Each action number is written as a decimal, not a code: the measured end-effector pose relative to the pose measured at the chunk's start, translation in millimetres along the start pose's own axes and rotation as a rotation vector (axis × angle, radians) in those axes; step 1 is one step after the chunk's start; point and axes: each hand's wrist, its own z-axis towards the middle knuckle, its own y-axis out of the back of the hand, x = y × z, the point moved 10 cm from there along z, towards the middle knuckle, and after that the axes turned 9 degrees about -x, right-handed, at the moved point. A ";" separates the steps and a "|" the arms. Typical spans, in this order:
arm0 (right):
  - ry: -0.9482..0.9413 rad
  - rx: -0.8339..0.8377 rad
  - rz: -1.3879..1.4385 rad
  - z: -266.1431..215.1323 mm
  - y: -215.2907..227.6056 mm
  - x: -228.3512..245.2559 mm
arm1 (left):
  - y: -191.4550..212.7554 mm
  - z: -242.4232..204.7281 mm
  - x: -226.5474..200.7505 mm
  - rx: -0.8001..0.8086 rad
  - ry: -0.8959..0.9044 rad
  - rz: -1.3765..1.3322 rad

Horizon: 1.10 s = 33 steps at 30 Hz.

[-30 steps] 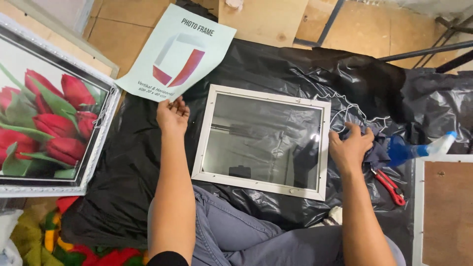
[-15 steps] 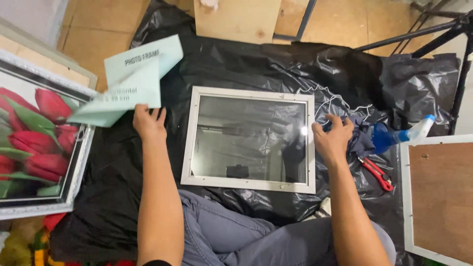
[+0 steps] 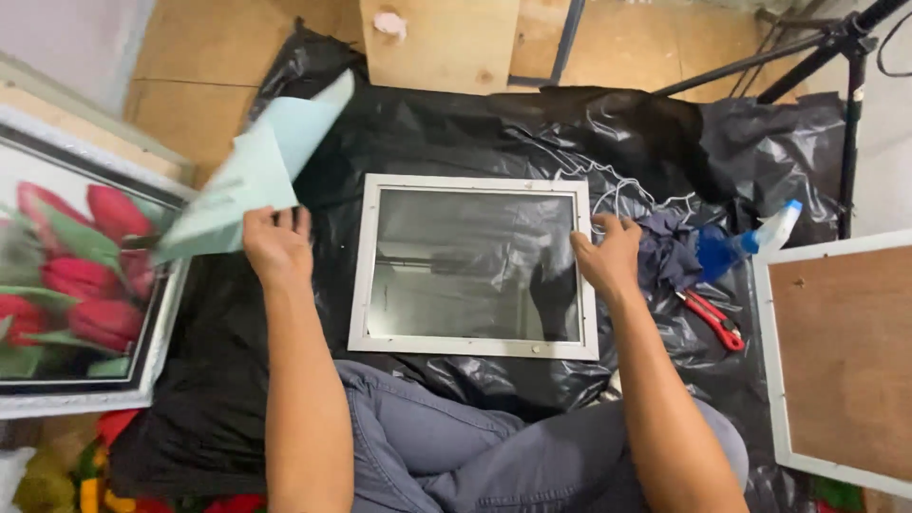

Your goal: Cleaning glass, inserting artwork and mat, and securing the wooden backboard of a picture frame with wire.

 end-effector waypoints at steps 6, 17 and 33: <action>0.004 0.185 -0.003 -17.1 -16.2 13.7 | -86.8 -122.9 -31.1 0.223 0.206 -0.113; -0.454 0.727 1.006 -55.9 -34.0 33.9 | 59.7 -135.3 105.3 0.199 0.568 0.494; -0.194 0.370 -0.203 -12.2 -44.6 -70.3 | 87.3 -111.7 117.6 0.183 0.353 1.790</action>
